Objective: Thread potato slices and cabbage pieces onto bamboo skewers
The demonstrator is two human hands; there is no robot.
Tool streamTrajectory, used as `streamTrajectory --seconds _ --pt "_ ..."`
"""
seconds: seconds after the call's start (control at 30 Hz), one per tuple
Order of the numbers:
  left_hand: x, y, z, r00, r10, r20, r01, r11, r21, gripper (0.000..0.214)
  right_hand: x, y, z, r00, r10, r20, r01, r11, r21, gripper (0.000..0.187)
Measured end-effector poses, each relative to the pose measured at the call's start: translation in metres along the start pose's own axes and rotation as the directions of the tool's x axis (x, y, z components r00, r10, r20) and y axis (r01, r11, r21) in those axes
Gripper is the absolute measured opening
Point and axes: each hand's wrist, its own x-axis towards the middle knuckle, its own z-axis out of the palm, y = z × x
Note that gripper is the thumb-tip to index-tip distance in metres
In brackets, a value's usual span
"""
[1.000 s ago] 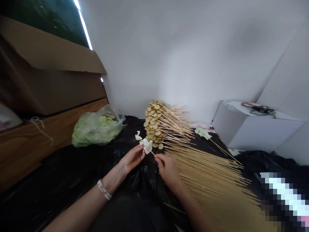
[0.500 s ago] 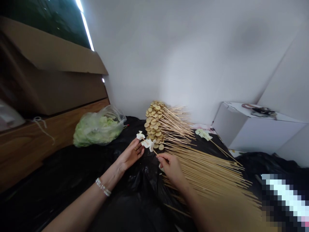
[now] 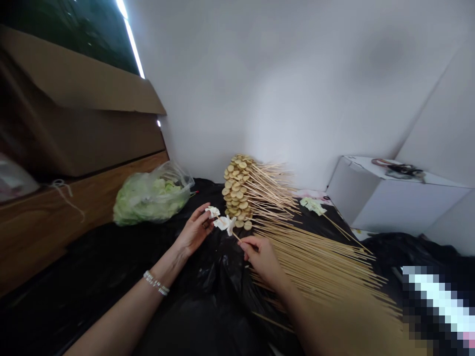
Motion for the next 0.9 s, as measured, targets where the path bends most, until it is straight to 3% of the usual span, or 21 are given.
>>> streamTrajectory --seconds 0.3,0.63,0.7,0.83,0.9 --pt "0.001 -0.012 -0.001 0.999 -0.031 -0.045 0.03 0.999 -0.017 0.028 -0.004 0.0 0.003 0.985 -0.146 -0.094 0.122 0.967 -0.223 0.027" --pt "-0.006 -0.018 0.003 0.998 -0.031 -0.06 0.036 0.995 0.092 0.036 -0.003 0.001 0.005 0.976 -0.19 -0.106 0.158 0.954 -0.253 0.027" --pt "-0.01 -0.016 0.006 0.998 -0.057 -0.011 0.058 0.995 0.083 0.043 -0.003 0.002 0.006 0.973 -0.195 -0.121 0.161 0.956 -0.244 0.027" --pt "-0.017 -0.013 0.01 0.97 -0.15 0.189 0.144 0.988 0.048 0.05 -0.003 0.004 0.007 0.968 -0.214 -0.131 0.182 0.957 -0.225 0.028" --pt "-0.018 -0.012 0.011 0.965 -0.145 0.22 0.144 0.989 0.022 0.049 -0.002 0.004 0.007 0.968 -0.212 -0.132 0.18 0.959 -0.221 0.027"
